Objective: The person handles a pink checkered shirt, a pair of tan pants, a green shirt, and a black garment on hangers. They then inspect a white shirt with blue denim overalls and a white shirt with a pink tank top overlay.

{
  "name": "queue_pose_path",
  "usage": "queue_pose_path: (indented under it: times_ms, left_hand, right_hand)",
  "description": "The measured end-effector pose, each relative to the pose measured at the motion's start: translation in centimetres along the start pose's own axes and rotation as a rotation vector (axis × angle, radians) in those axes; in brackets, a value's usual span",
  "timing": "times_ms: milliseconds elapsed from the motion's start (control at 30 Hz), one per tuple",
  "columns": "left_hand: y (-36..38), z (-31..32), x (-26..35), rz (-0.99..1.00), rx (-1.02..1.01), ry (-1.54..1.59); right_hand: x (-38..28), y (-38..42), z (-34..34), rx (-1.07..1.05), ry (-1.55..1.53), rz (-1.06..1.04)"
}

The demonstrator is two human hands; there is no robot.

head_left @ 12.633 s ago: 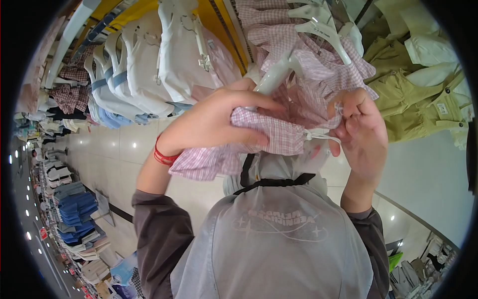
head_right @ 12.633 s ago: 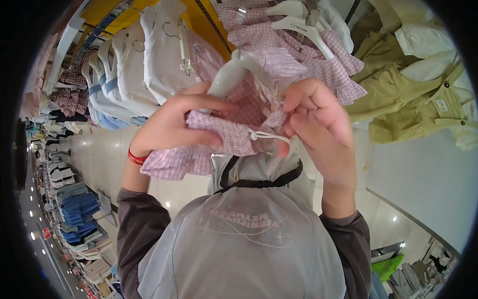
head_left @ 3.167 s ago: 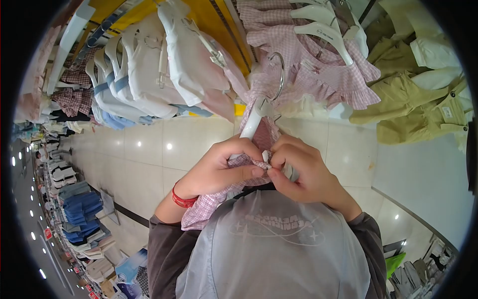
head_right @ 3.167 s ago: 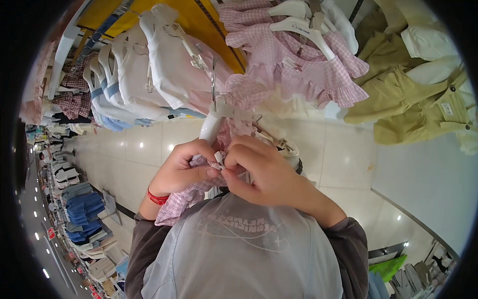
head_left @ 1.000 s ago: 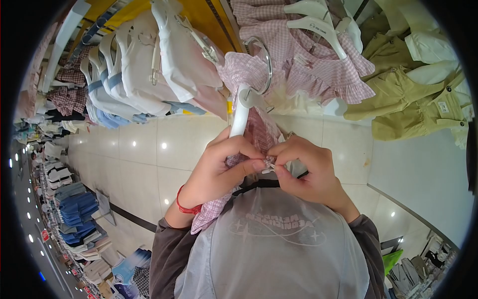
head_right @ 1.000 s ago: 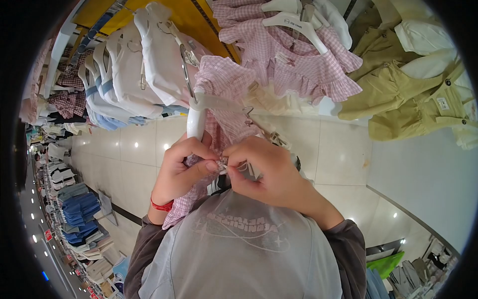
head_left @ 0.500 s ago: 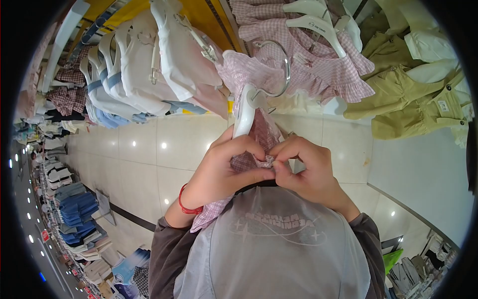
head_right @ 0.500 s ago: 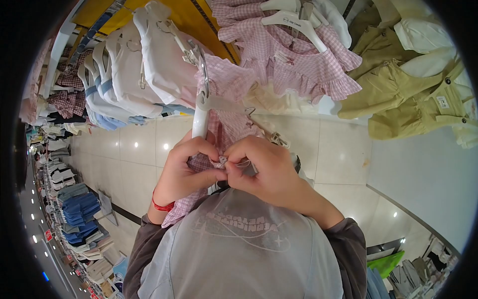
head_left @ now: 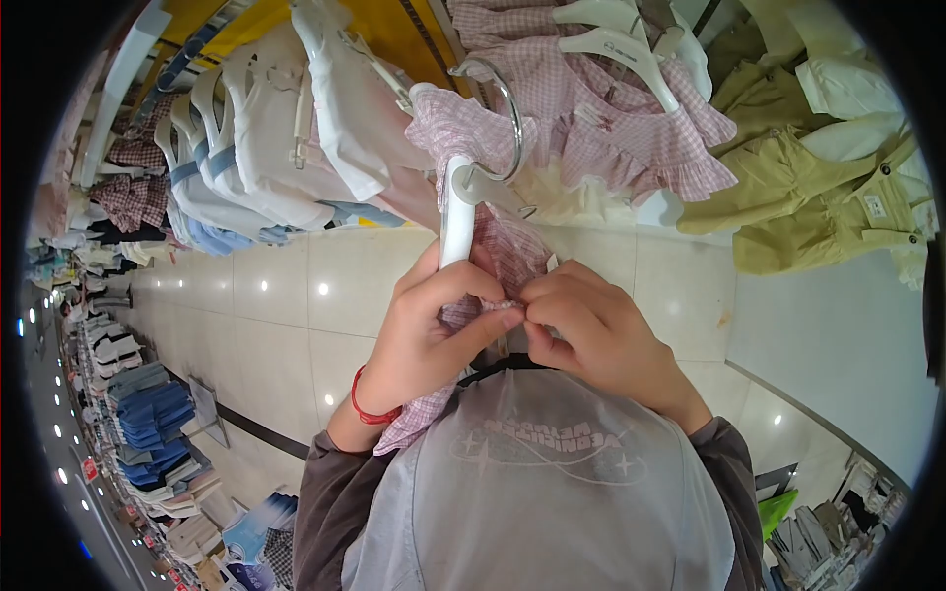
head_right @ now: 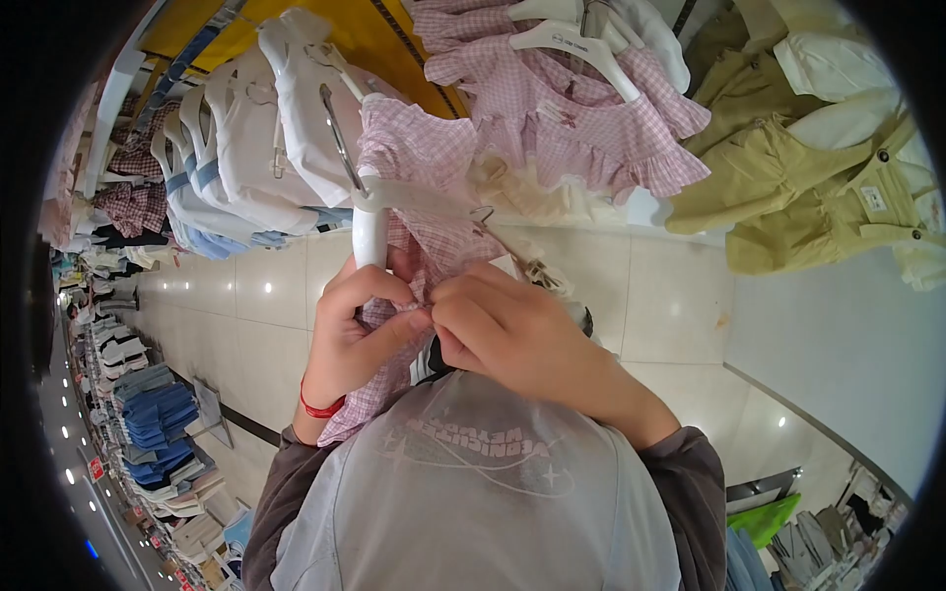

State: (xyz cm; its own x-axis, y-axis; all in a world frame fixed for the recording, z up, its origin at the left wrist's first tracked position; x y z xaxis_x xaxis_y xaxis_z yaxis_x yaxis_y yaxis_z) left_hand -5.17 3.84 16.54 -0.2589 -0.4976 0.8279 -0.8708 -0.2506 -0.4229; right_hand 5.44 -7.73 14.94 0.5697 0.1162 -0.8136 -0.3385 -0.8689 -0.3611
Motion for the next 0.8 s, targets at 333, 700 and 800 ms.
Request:
queue_pose_path:
  times_ms: [333, 700, 800]
  left_hand:
    - [-0.1, -0.1, 0.1, -0.026, -0.04, 0.077]
    - [0.3, -0.1, -0.3, -0.078, -0.051, 0.086]
    - [0.3, -0.1, -0.2, -0.075, -0.058, 0.095]
  right_hand:
    - [0.3, 0.5, 0.1, 0.194, 0.128, -0.226]
    - [0.8, 0.7, 0.8, 0.23, 0.005, -0.186]
    - [0.9, 0.7, 0.7, 0.226, -0.01, -0.139]
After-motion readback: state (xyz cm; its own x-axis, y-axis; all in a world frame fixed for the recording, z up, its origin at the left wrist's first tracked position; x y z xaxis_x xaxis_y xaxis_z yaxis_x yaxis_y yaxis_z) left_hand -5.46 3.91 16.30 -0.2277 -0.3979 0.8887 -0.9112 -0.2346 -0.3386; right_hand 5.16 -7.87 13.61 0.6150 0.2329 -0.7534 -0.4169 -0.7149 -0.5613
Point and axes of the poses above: each hand's wrist, its own y-axis away from the middle knuckle, its own z-axis out of the palm, x = y × z, the point moved 3 cm from there along -y, towards the middle knuckle, and after that the axes turned 15 degrees about z, right-handed, at the moved point
